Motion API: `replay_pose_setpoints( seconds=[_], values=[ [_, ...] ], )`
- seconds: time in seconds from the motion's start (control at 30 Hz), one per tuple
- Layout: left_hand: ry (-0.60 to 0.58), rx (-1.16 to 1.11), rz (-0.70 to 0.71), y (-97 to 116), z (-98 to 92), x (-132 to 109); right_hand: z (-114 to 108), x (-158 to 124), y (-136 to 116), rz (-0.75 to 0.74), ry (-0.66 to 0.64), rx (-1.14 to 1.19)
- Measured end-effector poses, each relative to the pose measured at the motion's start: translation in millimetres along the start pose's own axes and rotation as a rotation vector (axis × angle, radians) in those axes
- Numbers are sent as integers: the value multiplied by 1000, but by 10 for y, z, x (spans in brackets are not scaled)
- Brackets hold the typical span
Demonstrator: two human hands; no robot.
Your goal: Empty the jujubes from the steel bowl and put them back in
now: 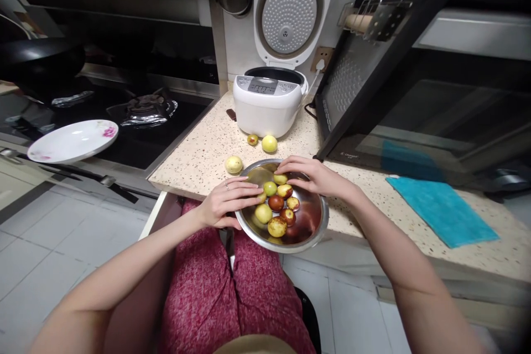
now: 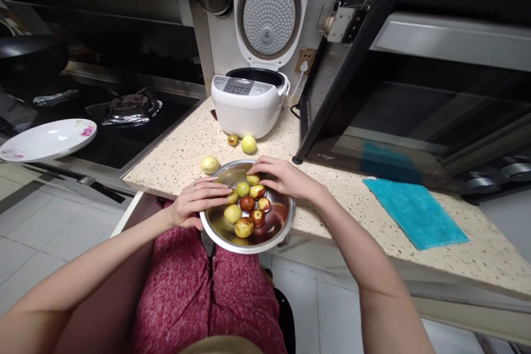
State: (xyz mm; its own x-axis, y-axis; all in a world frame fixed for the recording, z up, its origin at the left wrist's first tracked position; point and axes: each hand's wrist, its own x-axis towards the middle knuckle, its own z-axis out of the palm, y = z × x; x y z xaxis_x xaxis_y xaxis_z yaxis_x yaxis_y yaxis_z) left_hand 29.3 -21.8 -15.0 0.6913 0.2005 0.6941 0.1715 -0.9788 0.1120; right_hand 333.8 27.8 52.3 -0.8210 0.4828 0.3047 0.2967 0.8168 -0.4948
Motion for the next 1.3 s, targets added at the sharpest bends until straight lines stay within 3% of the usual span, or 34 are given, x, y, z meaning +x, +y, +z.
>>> replay_pose_setpoints(
  seconds=[0.27, 0.53, 0.6, 0.73, 0.93, 1.13, 1.3],
  values=[
    [-16, -43, -8, -58, 6, -24, 47, -13, 6, -18, 57, 43],
    [-4, -70, -9, -61, 8, -13, 19, 181, 214, 31, 434, -32],
    [-5, -67, -17, -62, 11, -17, -23, 350, 318, 4, 385, -102],
    [-5, -73, -23, -67, 10, -15, -36, 787, 490, -90, 141, -311],
    [22, -80, -4, -75, 7, -6, 177, 1338, 658, -165, -230, -759],
    [23, -84, 20, -107, 22, -17, 352, 1524, 692, -156, -285, -851],
    [37, -94, 18, -112, 25, -19, 279, 1509, 632, -110, -253, -865]
  ],
)
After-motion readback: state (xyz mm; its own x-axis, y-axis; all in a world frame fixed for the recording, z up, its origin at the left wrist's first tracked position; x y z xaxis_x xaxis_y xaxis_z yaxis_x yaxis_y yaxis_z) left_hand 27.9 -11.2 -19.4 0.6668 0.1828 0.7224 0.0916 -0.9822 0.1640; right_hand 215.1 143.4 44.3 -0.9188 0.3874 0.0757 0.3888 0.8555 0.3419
